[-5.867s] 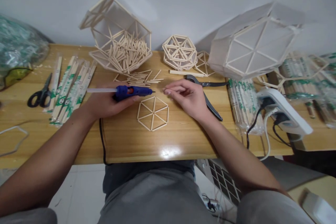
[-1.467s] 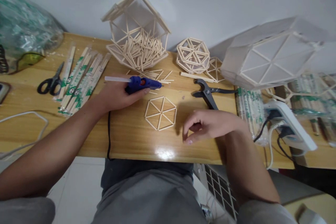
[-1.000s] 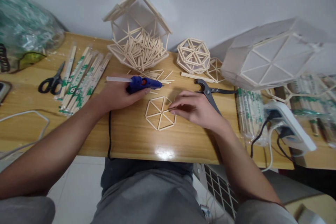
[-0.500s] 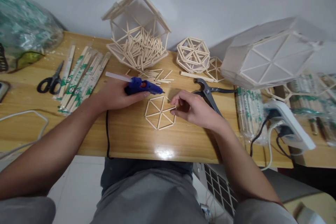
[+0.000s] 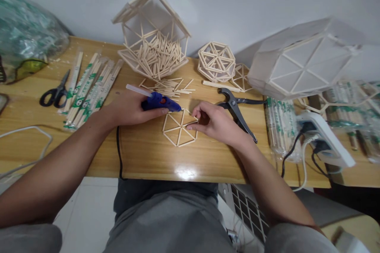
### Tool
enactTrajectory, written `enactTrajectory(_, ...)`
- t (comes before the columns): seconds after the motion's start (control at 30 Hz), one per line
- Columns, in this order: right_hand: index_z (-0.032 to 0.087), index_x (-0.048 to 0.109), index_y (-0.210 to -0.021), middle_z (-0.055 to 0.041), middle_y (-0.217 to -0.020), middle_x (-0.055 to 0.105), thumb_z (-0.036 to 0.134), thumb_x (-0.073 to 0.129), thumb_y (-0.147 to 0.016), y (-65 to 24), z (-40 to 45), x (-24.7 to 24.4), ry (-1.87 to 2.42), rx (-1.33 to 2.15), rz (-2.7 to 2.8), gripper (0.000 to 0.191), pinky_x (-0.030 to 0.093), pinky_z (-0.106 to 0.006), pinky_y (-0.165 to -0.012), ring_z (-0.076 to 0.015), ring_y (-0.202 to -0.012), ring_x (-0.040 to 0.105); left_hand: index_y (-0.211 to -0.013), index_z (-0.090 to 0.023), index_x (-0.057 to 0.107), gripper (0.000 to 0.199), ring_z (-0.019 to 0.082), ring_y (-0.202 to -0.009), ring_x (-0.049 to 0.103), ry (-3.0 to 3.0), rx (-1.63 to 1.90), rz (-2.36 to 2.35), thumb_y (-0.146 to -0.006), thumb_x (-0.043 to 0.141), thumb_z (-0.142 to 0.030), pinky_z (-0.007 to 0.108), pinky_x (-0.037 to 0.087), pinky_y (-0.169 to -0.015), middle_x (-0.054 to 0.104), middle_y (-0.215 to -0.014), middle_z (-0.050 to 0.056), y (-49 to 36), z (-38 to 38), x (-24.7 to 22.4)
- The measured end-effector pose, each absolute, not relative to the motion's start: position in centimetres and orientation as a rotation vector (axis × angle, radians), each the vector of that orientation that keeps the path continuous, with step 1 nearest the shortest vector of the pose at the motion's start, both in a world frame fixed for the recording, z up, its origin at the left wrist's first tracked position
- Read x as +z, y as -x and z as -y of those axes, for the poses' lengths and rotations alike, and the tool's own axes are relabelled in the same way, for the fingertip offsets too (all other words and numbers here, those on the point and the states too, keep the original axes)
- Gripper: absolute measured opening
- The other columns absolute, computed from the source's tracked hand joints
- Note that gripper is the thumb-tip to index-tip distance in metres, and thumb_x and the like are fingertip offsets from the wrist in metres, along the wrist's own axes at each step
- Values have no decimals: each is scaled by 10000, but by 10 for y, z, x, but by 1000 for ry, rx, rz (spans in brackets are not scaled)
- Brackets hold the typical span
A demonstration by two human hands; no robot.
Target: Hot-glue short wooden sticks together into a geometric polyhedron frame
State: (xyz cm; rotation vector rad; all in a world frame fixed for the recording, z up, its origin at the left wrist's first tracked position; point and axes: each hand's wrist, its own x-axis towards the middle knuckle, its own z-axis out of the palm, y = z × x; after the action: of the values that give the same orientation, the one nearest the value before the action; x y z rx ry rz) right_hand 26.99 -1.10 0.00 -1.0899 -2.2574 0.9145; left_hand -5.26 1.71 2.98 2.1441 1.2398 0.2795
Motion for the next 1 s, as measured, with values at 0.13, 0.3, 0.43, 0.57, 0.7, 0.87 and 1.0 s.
enactTrajectory(0.13,247,593,-975,34,-862,636,413,988,-886,-268,12,1,1116,930,2238,437,423,-285,-695,-157,-745,580,-1038,-227,804,521,199,-759,638,-2149,262,-1194,-998,625,-715,308,453,-727,755,-818,3,51,-22,28)
enactTrajectory(0.3,238,615,-986,41,-814,615,445,846,-1013,-264,16,5,1169,918,2157,311,406,-283,-645,-131,-662,538,-971,-212,788,549,191,-744,627,-2148,226,-1259,-995,613,-732,301,443,-727,727,-794,-2,53,-19,32)
enactTrajectory(0.43,229,680,-1058,35,-783,637,372,709,-1094,-262,16,5,1186,906,2134,150,421,-295,-657,-143,-660,567,-989,-183,799,598,202,-772,609,-2181,260,-1260,-1024,581,-739,315,477,-801,709,-788,12,58,-13,42)
enactTrajectory(0.57,229,689,-1049,10,-823,700,343,647,-1117,-262,15,5,1214,871,2122,140,441,-307,-697,-157,-689,593,-1077,-143,834,507,193,-898,660,-2218,350,-1131,-1045,612,-598,306,502,-977,775,-897,-11,64,-12,53)
enactTrajectory(0.7,230,687,-1021,-16,-887,756,297,606,-1124,-262,14,3,1220,834,2116,147,465,-319,-747,-178,-738,636,-1041,-136,846,527,191,-912,679,-2219,316,-1143,-1033,616,-609,278,497,-954,787,-868,-25,69,-15,59)
enactTrajectory(0.87,228,709,-1087,-31,-919,767,265,569,-1125,-264,14,2,1237,822,2118,149,498,-329,-799,-205,-815,695,-1105,-140,857,526,221,-935,696,-2190,242,-1172,-1027,648,-616,290,499,-944,808,-841,-20,71,-17,66)
enactTrajectory(1.0,222,724,-1110,-26,-898,758,201,545,-1093,-264,15,3,1243,809,2133,181,504,-325,-796,-197,-780,667,-1051,-154,862,507,214,-909,693,-2147,258,-1167,-998,678,-624,284,503,-930,833,-862,-25,72,-18,67)
